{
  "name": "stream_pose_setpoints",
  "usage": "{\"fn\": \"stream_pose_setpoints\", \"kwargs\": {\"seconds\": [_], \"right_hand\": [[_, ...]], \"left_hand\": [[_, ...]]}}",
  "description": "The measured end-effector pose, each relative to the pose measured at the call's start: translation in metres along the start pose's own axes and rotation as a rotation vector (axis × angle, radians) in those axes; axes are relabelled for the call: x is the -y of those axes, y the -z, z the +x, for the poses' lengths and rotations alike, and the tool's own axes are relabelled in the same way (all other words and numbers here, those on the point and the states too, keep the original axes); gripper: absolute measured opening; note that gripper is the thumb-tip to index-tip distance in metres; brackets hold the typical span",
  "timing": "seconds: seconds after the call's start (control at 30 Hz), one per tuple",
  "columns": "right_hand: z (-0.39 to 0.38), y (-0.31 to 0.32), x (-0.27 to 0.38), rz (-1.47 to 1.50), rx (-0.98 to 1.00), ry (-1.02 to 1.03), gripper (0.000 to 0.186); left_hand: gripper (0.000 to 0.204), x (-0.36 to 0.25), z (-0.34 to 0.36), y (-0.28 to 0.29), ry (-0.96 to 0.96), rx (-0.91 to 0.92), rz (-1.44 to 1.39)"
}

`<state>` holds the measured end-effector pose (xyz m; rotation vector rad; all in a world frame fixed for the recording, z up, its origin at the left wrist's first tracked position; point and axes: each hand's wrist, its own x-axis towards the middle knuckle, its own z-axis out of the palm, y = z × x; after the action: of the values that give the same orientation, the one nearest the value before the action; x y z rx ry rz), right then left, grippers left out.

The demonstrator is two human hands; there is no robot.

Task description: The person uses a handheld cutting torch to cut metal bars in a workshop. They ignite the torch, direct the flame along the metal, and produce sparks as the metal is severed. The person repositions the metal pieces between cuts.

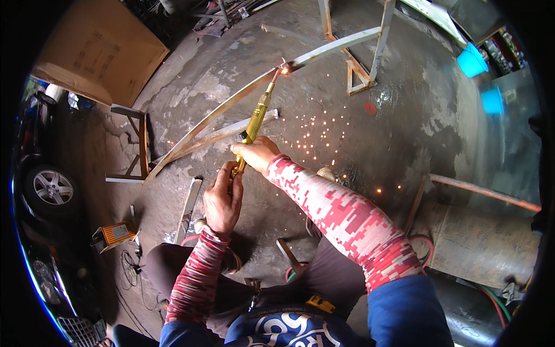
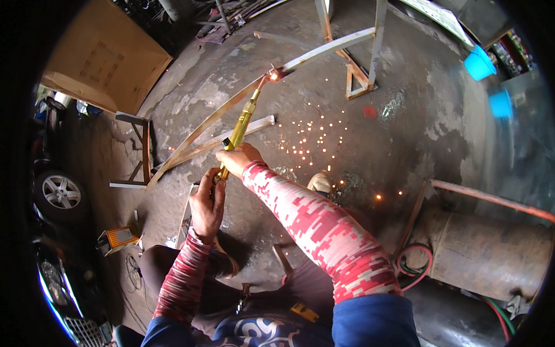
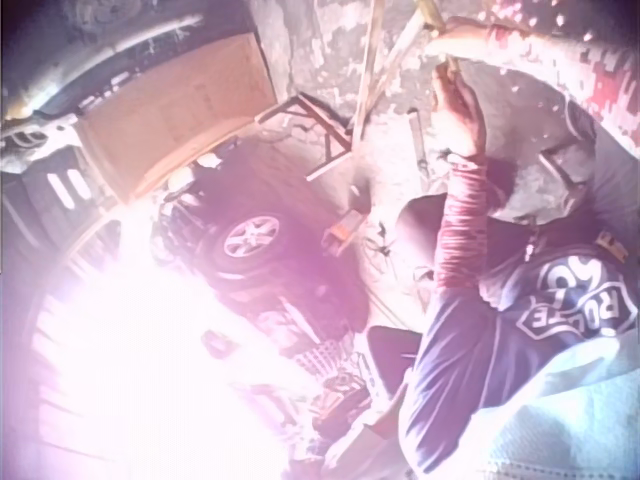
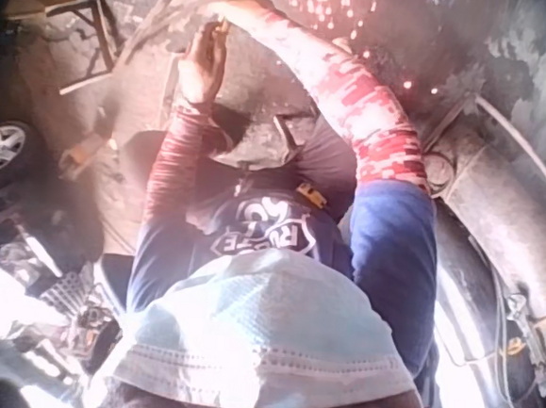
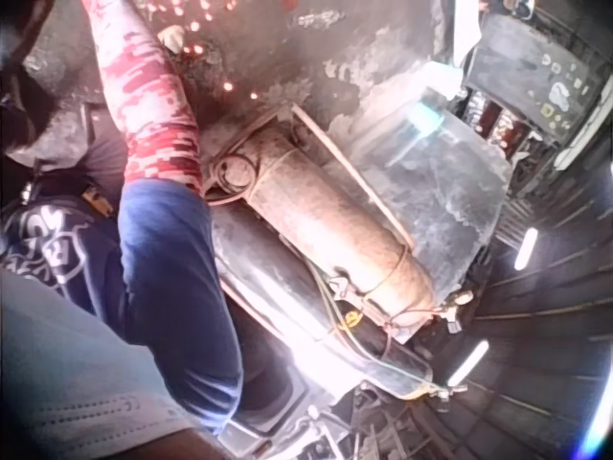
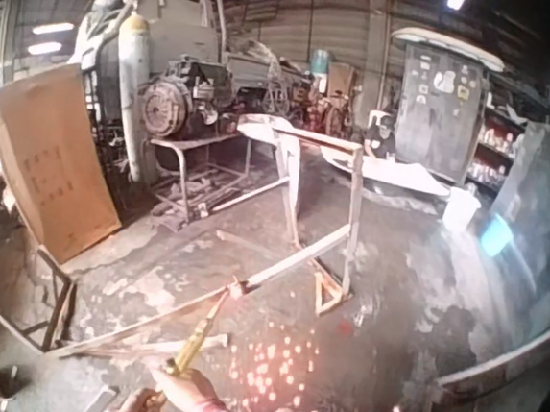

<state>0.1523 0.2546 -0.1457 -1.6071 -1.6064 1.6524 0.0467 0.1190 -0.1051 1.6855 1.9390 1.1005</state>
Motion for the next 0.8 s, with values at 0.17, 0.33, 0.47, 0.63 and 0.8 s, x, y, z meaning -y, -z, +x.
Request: {"fn": "stream_pose_setpoints", "kwargs": {"seconds": [0.17, 0.33, 0.47, 0.63, 0.8], "right_hand": [[-0.015, 0.008, 0.014, -0.053, 0.017, 0.052, 0.058], [-0.025, 0.010, 0.035, -0.137, 0.007, 0.057, 0.062], [-0.014, 0.002, 0.052, -0.073, 0.027, 0.119, 0.063], [-0.004, -0.005, 0.056, 0.401, 0.142, 0.077, 0.046], [0.006, -0.005, 0.061, 0.638, 0.239, -0.114, 0.044]], "left_hand": [[0.030, -0.009, -0.002, 0.016, 0.151, 0.059, -0.138], [0.029, -0.014, 0.005, 0.040, 0.375, 0.089, -0.384], [0.033, -0.009, 0.034, 0.066, 0.467, 0.136, -0.617], [0.039, -0.004, 0.072, 0.083, 0.630, 0.267, -0.731], [0.035, 0.008, 0.095, 0.089, 0.656, 0.320, -0.846]]}}
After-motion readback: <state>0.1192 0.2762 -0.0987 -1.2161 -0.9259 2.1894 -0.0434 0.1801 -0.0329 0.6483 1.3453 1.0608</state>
